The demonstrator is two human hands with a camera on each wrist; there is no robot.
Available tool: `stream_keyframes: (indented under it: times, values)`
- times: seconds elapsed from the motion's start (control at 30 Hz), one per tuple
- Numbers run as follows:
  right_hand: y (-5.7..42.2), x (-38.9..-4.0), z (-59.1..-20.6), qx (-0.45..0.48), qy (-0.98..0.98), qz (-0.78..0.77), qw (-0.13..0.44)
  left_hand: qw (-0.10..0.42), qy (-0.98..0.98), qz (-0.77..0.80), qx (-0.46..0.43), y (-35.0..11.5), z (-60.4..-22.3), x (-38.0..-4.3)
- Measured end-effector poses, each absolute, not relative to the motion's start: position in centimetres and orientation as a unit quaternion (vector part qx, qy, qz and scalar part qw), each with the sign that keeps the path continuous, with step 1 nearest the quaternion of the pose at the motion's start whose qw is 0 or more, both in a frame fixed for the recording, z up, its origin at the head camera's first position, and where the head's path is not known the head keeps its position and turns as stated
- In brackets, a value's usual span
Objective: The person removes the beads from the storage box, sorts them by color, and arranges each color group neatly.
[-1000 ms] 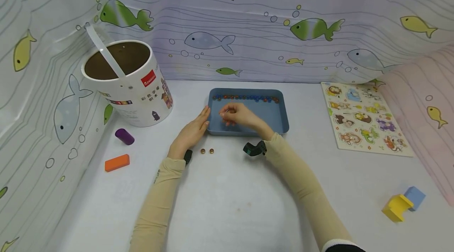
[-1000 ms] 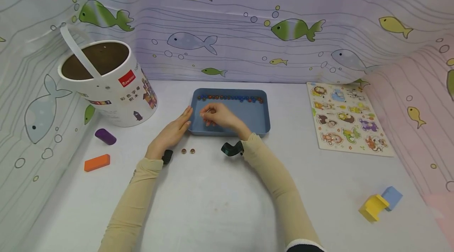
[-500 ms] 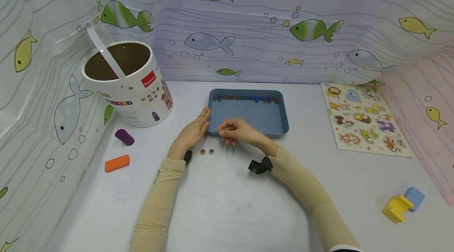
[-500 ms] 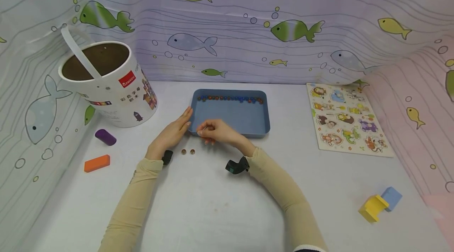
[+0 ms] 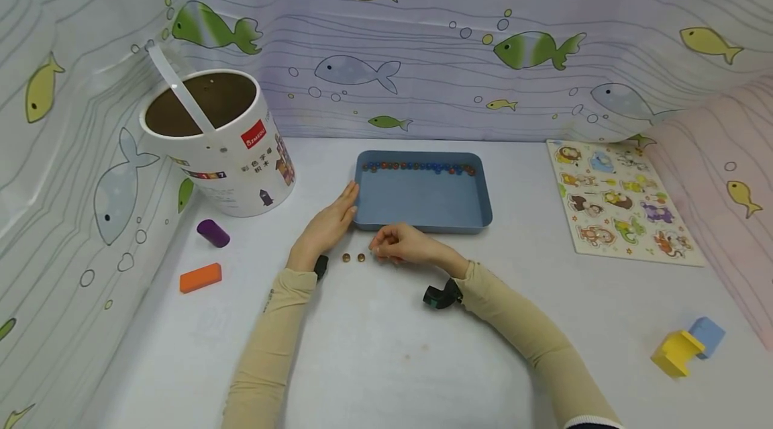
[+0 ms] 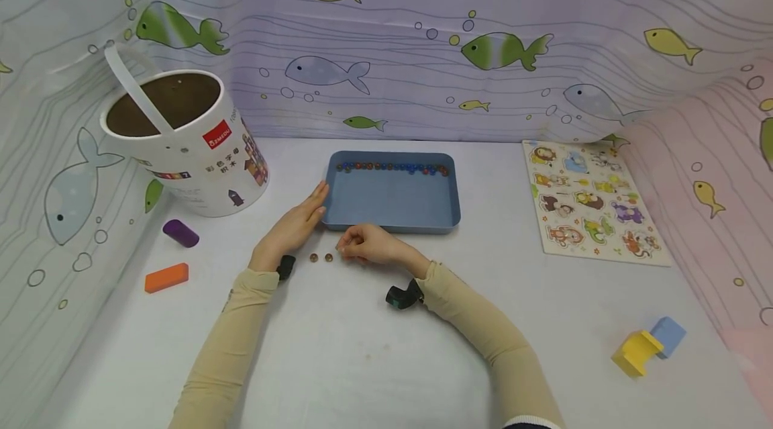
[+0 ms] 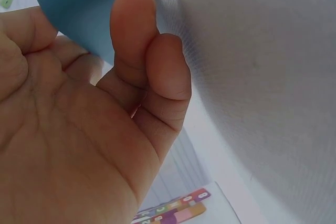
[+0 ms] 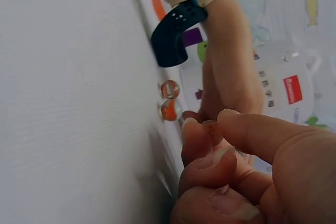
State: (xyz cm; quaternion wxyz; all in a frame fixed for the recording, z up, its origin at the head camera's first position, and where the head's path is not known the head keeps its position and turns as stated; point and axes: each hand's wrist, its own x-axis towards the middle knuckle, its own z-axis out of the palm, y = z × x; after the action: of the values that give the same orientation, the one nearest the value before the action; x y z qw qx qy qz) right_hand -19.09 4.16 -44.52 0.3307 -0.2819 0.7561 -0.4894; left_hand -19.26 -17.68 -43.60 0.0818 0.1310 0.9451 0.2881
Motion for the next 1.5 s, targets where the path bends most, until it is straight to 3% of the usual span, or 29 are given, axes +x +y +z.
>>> stream_keyframes:
  times: [0.57, 0.83, 1.2, 1.5]
  values:
    - [3.9, -18.5, -45.0, -0.325, 0.808, -0.404, 0.279, 0.078, 0.945, 0.289, 0.134, -17.5, -43.5, -19.4]
    - [4.2, -18.8, -44.5, -0.299, 0.776, -0.452, 0.324, 0.077, 0.945, 0.288, 0.132, -17.4, -43.4, -19.3]
    - [4.8, -19.8, -42.5, -0.302, 0.747, -0.493, 0.328, 0.075, 0.947, 0.282, 0.134, -17.6, -43.5, -19.4]
    - [6.5, -22.7, -40.1, -0.267, 0.742, -0.546, 0.283, 0.074, 0.946, 0.288, 0.132, -17.6, -43.7, -19.4]
